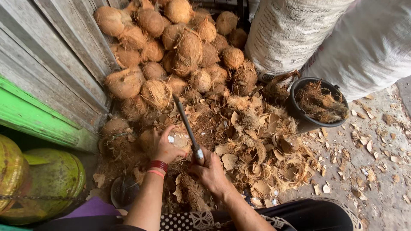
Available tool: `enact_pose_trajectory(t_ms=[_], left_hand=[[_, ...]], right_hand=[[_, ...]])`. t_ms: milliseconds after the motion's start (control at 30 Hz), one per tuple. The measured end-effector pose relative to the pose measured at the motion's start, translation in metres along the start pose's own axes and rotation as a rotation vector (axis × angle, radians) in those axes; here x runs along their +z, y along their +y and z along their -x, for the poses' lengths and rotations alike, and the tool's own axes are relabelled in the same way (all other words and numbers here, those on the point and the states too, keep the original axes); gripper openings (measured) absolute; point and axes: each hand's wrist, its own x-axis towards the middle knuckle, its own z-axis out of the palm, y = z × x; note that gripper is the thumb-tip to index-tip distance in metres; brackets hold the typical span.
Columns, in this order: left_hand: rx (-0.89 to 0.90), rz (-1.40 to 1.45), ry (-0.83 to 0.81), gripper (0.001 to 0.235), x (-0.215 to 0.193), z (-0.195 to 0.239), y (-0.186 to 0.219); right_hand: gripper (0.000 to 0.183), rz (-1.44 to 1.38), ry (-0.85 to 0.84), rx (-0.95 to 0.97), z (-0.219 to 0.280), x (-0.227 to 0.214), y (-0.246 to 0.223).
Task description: The person sits on the ground and uses a long metal tool to peel the husk off coconuts. They rotate each coconut while striking it with the tool to remove the fibrous outer layer, then place the peeled coconut into a green crate.
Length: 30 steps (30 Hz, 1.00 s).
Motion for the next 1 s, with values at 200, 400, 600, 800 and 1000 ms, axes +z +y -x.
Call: enact_pose_trajectory(t_ms=[200,400,600,800,1000], left_hand=[[-0.076,0.024,-0.028,0.11,-0.001,0.004,0.014],[0.113,0.079,0.013,0.098,0.006,0.0,0.007],[-0.001,0.141,0.057,0.092,0.013,-0.002,-0.01],[0.095,0.102,0.108,0.101,0.016,-0.006,-0.008],[0.198,0.43,-0.015,0.117,0.0,-0.01,-0.015]], right_hand=[[0.015,-0.124,-0.027,0.416,-0.021,0.017,0.036],[0.015,-0.136,-0.037,0.369,-0.026,0.012,0.06],[0.013,-0.07,-0.031,0.29,-0.012,0.005,0.001],[0.012,-0.109,0.119,-0.056,-0.006,0.002,0.003],[0.006,-0.361,0.143,0.661,-0.031,0.006,0.063]])
